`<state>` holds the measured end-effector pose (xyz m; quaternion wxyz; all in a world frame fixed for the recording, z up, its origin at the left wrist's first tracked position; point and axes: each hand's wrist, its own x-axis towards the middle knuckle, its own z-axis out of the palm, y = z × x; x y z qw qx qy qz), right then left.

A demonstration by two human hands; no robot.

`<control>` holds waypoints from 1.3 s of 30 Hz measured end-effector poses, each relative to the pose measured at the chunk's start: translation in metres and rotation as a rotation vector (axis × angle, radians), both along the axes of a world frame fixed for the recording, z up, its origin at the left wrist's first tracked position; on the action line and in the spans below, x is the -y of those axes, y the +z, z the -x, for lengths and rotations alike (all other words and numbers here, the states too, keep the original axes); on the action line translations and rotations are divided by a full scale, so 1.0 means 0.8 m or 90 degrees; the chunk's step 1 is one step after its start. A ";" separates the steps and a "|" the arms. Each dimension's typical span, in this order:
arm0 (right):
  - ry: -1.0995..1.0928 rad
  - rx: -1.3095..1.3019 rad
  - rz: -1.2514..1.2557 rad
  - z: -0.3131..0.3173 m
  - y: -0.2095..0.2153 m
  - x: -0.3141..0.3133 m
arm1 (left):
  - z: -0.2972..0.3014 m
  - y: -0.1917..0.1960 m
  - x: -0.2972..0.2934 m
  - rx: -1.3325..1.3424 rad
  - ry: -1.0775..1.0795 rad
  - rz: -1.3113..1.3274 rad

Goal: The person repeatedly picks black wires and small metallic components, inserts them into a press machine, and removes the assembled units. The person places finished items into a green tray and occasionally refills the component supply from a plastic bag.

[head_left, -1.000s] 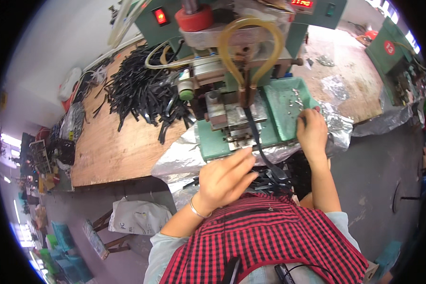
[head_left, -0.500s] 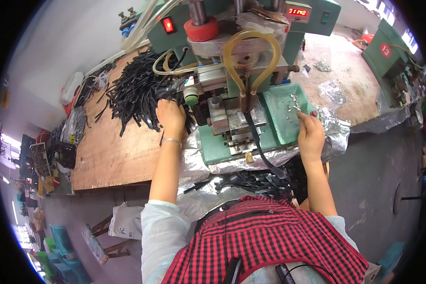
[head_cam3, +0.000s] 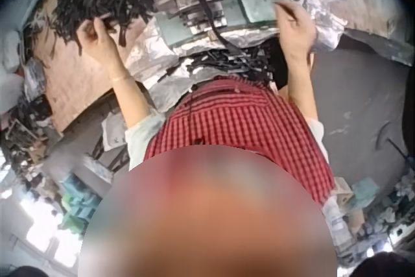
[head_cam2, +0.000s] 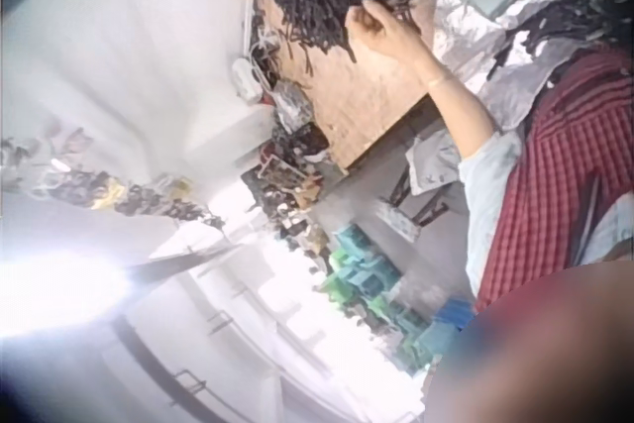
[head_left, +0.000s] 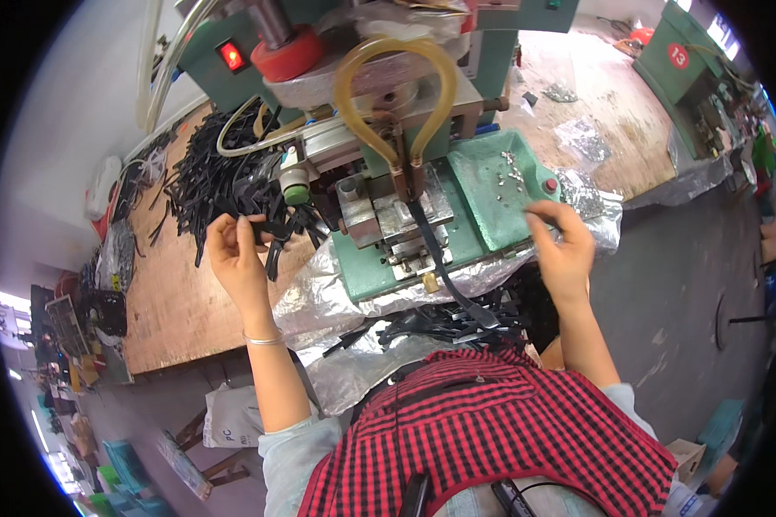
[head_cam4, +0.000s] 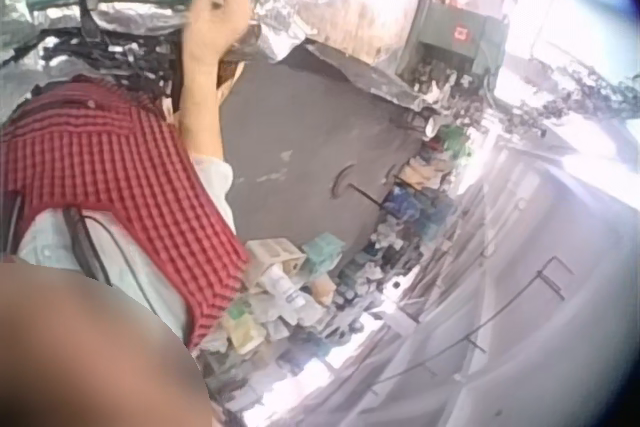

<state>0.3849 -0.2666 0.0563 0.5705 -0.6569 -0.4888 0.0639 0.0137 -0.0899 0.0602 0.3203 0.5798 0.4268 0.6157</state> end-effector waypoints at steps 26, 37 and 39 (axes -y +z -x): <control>0.400 -0.353 -0.018 0.079 0.085 -0.074 | -0.154 0.063 0.122 -0.472 -0.156 -0.649; -0.070 0.215 0.108 -0.022 -0.035 -0.055 | -0.157 0.049 0.110 -0.402 -0.184 -0.637; -0.086 0.254 0.143 -0.012 -0.034 -0.060 | -0.154 0.048 0.113 -0.403 -0.196 -0.614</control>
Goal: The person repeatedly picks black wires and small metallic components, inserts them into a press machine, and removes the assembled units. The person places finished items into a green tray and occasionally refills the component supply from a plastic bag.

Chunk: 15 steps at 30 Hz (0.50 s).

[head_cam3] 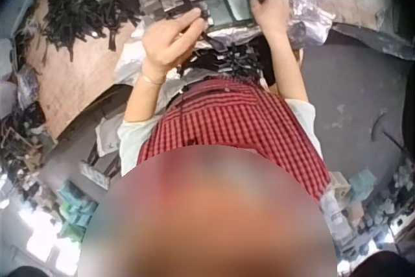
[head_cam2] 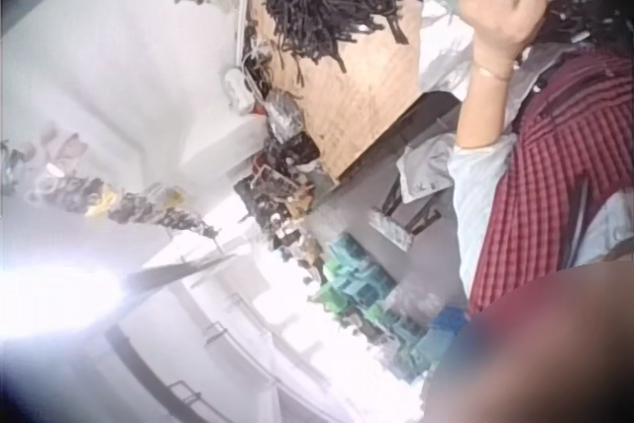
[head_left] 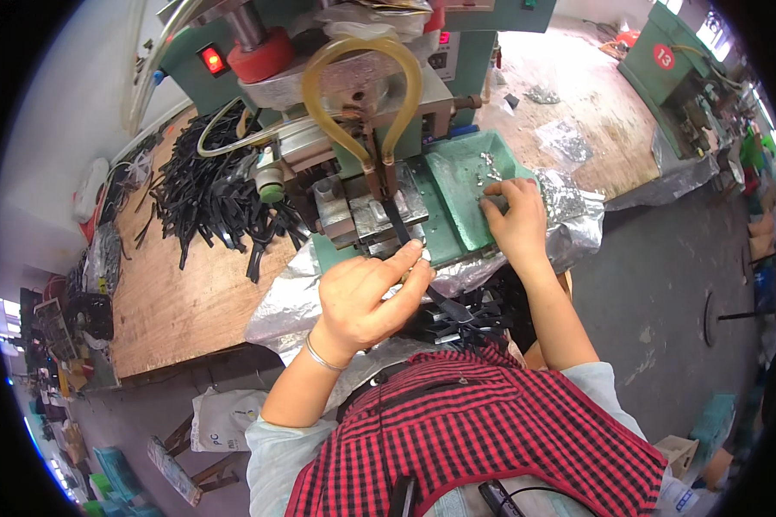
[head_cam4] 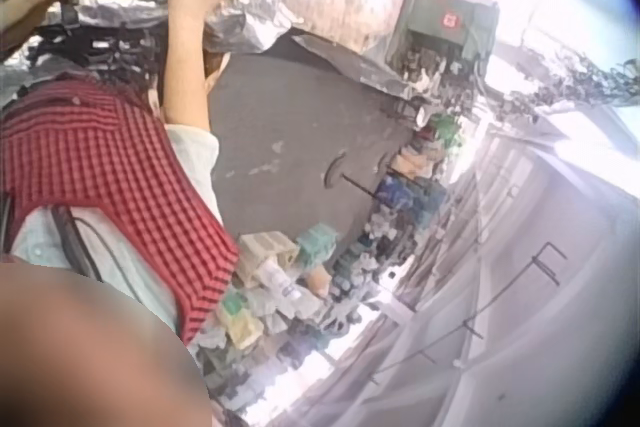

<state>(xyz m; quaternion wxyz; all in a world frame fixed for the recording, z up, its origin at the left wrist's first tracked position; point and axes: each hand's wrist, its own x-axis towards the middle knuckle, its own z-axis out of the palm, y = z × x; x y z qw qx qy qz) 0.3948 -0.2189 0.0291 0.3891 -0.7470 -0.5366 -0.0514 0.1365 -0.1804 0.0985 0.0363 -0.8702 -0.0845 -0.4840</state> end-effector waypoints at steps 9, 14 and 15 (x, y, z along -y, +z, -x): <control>-0.026 -0.301 0.025 0.011 0.007 0.011 | 0.085 -0.029 0.066 -0.043 0.180 0.142; 0.414 -1.040 -0.222 -0.054 0.021 0.005 | 0.126 -0.008 -0.003 0.453 0.271 0.380; 0.457 -1.110 -0.285 -0.059 0.026 0.000 | 0.128 -0.003 -0.028 0.514 0.263 0.431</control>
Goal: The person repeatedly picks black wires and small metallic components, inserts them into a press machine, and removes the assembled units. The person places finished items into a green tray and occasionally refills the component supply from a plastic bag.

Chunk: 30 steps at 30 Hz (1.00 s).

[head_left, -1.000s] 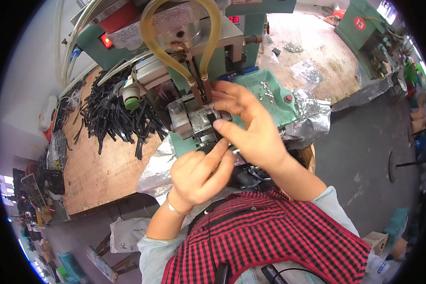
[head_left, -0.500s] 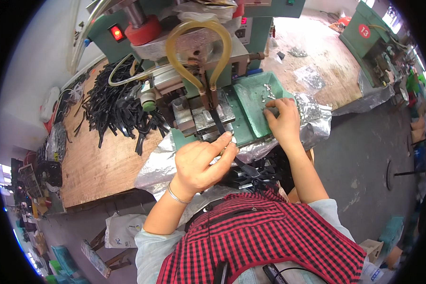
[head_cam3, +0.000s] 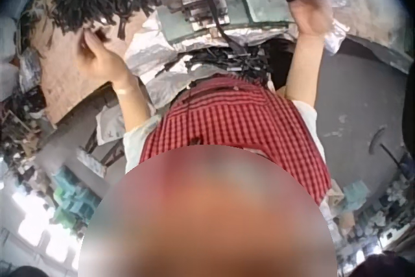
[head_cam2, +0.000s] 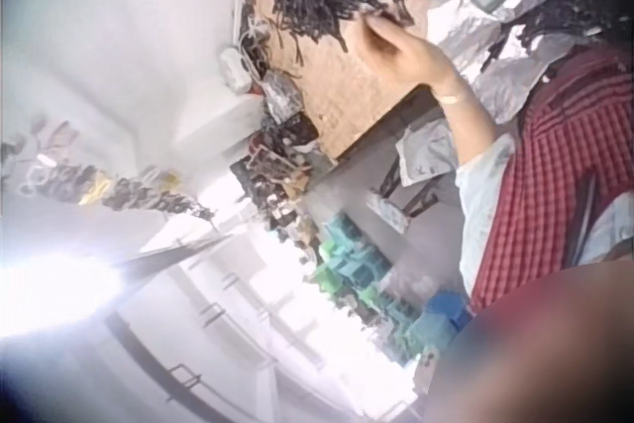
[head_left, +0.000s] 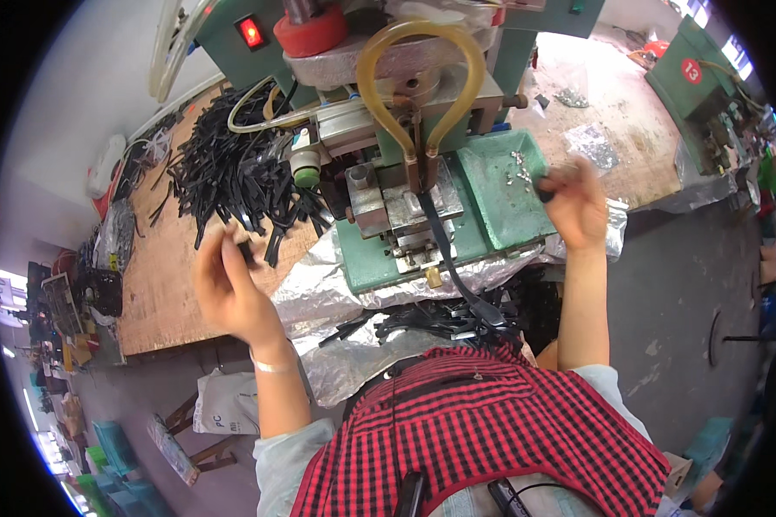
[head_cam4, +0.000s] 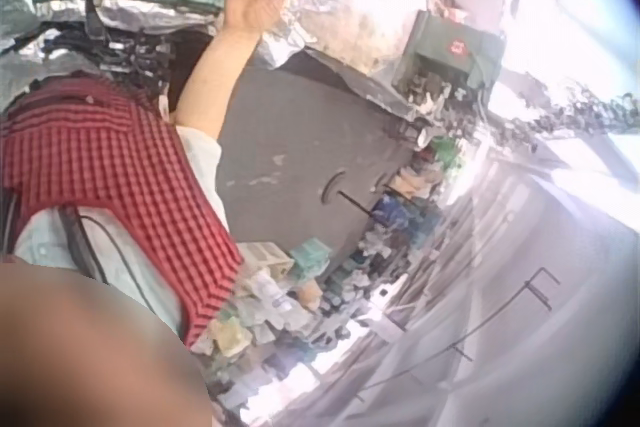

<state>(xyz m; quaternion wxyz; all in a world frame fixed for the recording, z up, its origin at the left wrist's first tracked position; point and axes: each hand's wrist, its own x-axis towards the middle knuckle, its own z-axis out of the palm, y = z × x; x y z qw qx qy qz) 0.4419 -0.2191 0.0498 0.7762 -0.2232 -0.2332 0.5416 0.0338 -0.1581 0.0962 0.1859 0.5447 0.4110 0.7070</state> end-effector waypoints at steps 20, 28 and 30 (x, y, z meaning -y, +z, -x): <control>-0.376 1.004 0.243 0.049 -0.025 -0.017 | 0.035 -0.120 -0.180 -0.640 0.118 0.395; -0.293 0.583 0.249 0.056 -0.024 -0.008 | 0.041 -0.095 -0.121 -0.258 0.000 0.242; -0.262 0.566 0.200 0.084 0.003 -0.008 | 0.030 -0.099 -0.103 -0.173 -0.074 0.254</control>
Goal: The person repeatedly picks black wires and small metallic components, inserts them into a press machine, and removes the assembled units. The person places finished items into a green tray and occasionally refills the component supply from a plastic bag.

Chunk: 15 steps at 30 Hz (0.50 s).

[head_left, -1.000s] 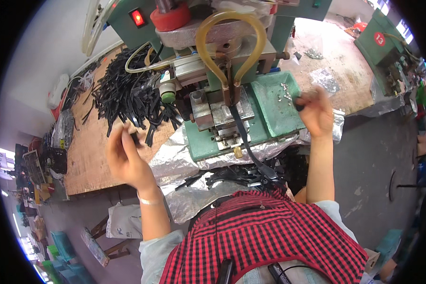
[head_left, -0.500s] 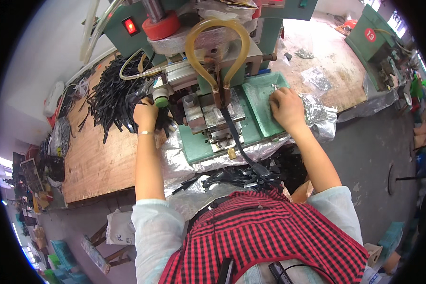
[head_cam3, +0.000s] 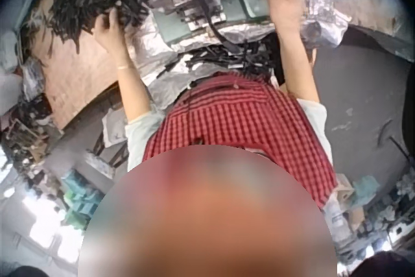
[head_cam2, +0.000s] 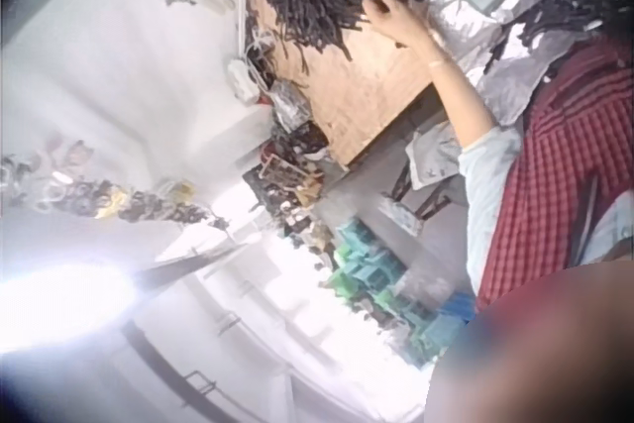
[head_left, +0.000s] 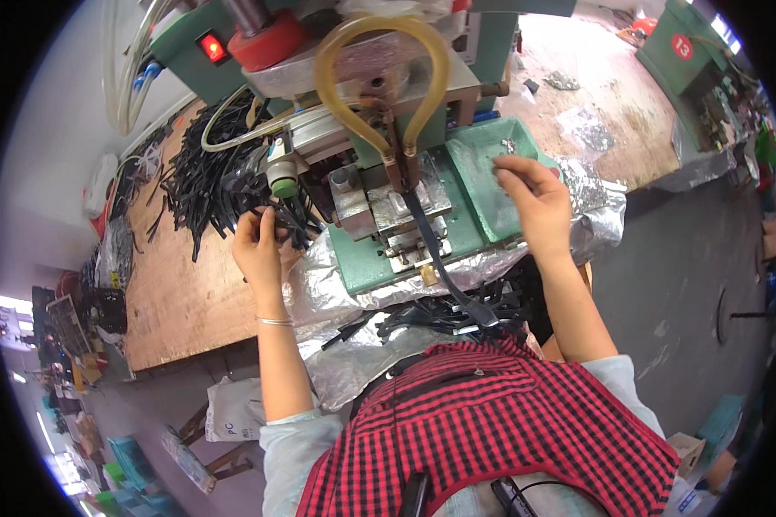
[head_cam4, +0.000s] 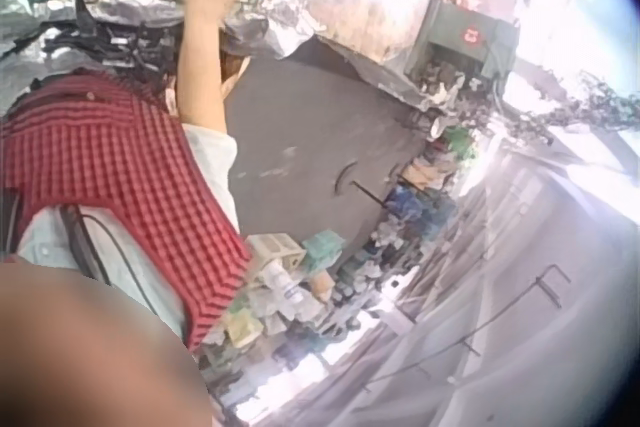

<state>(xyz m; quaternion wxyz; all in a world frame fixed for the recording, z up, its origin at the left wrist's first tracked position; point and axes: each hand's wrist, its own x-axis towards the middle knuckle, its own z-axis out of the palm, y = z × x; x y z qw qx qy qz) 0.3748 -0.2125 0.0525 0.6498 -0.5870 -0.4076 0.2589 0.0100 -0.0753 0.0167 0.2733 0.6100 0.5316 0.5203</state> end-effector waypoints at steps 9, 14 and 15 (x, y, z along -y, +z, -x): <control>0.039 0.052 -0.193 0.104 0.038 -0.031 | -0.089 0.124 0.081 0.386 -0.069 -0.210; 0.135 -0.123 -0.177 0.121 0.072 -0.022 | -0.120 0.190 0.084 0.256 -0.239 -0.310; 0.137 -0.168 -0.142 0.119 0.078 -0.018 | -0.120 0.191 0.083 0.225 -0.224 -0.308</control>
